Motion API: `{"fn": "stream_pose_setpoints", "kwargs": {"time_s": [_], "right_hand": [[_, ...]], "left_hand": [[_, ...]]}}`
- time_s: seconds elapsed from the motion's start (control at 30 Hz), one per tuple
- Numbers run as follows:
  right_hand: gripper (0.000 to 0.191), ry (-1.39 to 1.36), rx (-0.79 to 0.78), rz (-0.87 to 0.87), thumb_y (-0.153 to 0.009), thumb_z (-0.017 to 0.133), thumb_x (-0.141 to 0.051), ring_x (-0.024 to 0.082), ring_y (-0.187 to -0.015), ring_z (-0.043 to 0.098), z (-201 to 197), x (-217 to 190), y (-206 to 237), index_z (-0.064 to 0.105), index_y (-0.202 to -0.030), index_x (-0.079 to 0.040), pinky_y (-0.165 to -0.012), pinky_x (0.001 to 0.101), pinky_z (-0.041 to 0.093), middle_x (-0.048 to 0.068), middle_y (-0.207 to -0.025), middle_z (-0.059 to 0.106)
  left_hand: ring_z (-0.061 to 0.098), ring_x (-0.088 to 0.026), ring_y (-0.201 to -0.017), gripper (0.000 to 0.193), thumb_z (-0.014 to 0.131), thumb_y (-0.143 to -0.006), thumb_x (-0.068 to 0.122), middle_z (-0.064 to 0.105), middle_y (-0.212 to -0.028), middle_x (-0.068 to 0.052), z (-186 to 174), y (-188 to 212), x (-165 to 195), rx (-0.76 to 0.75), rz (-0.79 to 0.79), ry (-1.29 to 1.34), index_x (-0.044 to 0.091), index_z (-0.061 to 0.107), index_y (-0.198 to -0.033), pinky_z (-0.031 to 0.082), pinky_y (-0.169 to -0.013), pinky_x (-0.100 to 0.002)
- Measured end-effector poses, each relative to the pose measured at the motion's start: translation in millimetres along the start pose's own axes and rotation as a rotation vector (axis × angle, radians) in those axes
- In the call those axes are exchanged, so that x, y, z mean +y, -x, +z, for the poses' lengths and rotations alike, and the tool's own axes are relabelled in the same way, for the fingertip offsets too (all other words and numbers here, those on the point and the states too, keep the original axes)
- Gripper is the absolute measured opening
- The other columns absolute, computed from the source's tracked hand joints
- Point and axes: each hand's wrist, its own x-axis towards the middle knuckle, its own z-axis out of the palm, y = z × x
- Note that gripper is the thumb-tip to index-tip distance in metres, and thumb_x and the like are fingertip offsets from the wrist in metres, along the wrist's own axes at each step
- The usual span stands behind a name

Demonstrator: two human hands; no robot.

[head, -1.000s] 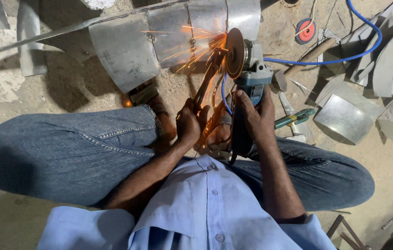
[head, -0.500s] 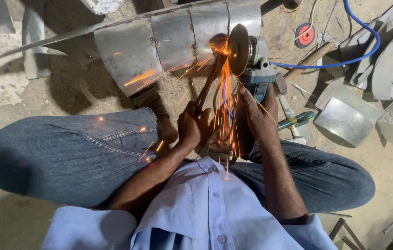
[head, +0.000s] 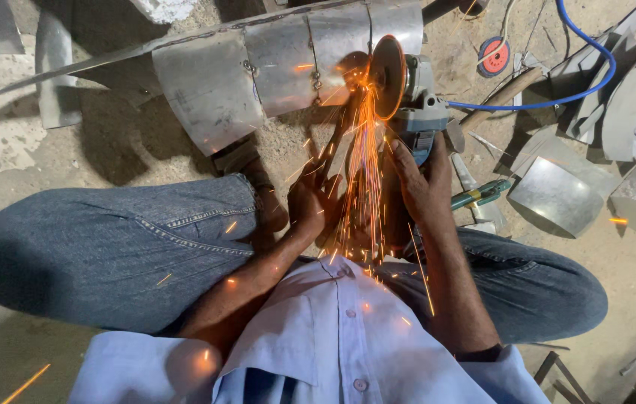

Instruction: The person sits on the floor and uses a hammer and chisel to shape a metal duct. They then use an angle grinder to smooth the seams, producing sparks. Finally, they use a welding torch to weld the seams of the duct.

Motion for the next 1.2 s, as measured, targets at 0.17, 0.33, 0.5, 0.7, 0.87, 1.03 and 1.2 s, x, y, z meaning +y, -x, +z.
{"fn": "stream_pose_setpoints", "kwargs": {"time_s": [0.17, 0.33, 0.5, 0.7, 0.87, 1.03, 1.2], "right_hand": [[0.042, -0.098, 0.017, 0.024, -0.104, 0.07, -0.025, 0.013, -0.099, 0.065, -1.5, -6.6, 1.9, 0.057, -0.137, -0.004, -0.086, 0.028, 0.054, 0.007, -0.115, 0.07], [0.045, -0.271, 0.082, 0.121, -0.1, 0.071, -0.025, 0.012, -0.09, 0.066, -19.1, -10.4, 15.5, 0.055, -0.138, -0.006, -0.077, 0.0278, 0.056, 0.005, -0.108, 0.068], [0.042, -0.147, 0.036, 0.082, -0.102, 0.071, -0.026, 0.013, -0.098, 0.064, -28.4, -0.8, 25.2, 0.057, -0.136, -0.005, -0.084, 0.0278, 0.055, 0.005, -0.111, 0.067], [0.042, -0.089, 0.005, 0.088, -0.102, 0.07, -0.026, 0.012, -0.098, 0.062, -15.1, 5.3, 24.3, 0.057, -0.134, -0.004, -0.085, 0.0279, 0.053, 0.005, -0.111, 0.068], [0.041, -0.099, -0.018, 0.075, -0.101, 0.07, -0.025, 0.011, -0.097, 0.064, -10.4, -1.7, 16.9, 0.056, -0.134, -0.005, -0.085, 0.0277, 0.054, 0.004, -0.11, 0.068], [0.037, -0.083, -0.039, 0.027, -0.105, 0.071, -0.024, 0.013, -0.101, 0.066, -7.5, -5.2, 15.1, 0.057, -0.132, -0.003, -0.088, 0.0282, 0.056, 0.006, -0.113, 0.068], [0.043, -0.095, -0.011, 0.082, -0.101, 0.07, -0.024, 0.013, -0.099, 0.065, -7.5, -6.3, 12.9, 0.055, -0.136, -0.004, -0.084, 0.0278, 0.055, 0.007, -0.115, 0.068]], "left_hand": [[0.07, -0.036, -0.076, 0.034, 0.08, -0.088, 0.032, 0.07, -0.078, -0.012, -5.4, 1.6, 7.8, -0.037, -0.004, -0.431, 0.005, 0.061, -0.092, 0.053, -0.068, -0.045], [0.067, -0.038, -0.071, 0.039, 0.083, -0.085, 0.036, 0.067, -0.074, -0.014, -6.3, 1.0, 15.5, -0.007, 0.01, -0.524, 0.005, 0.059, -0.086, 0.051, -0.063, -0.048], [0.062, -0.04, -0.064, 0.045, 0.084, -0.088, 0.039, 0.06, -0.066, -0.016, -8.5, -1.6, 11.3, -0.076, 0.022, -0.629, 0.004, 0.057, -0.085, 0.046, -0.057, -0.047], [0.061, -0.034, -0.059, 0.039, 0.083, -0.088, 0.034, 0.059, -0.066, -0.015, -7.0, -5.1, 9.3, -0.051, 0.069, -0.525, 0.005, 0.057, -0.086, 0.045, -0.057, -0.045], [0.065, -0.036, -0.069, 0.034, 0.083, -0.087, 0.03, 0.064, -0.073, -0.014, -5.7, -6.6, 8.1, -0.052, 0.075, -0.432, 0.006, 0.058, -0.087, 0.051, -0.063, -0.044], [0.066, -0.037, -0.07, 0.038, 0.082, -0.087, 0.035, 0.065, -0.074, -0.015, -6.1, -5.0, 7.3, -0.054, 0.007, -0.46, 0.007, 0.056, -0.089, 0.052, -0.064, -0.045], [0.067, -0.038, -0.073, 0.04, 0.08, -0.086, 0.039, 0.066, -0.075, -0.014, -4.9, -5.9, 9.4, -0.085, -0.104, -0.55, 0.007, 0.057, -0.089, 0.052, -0.064, -0.046]]}}
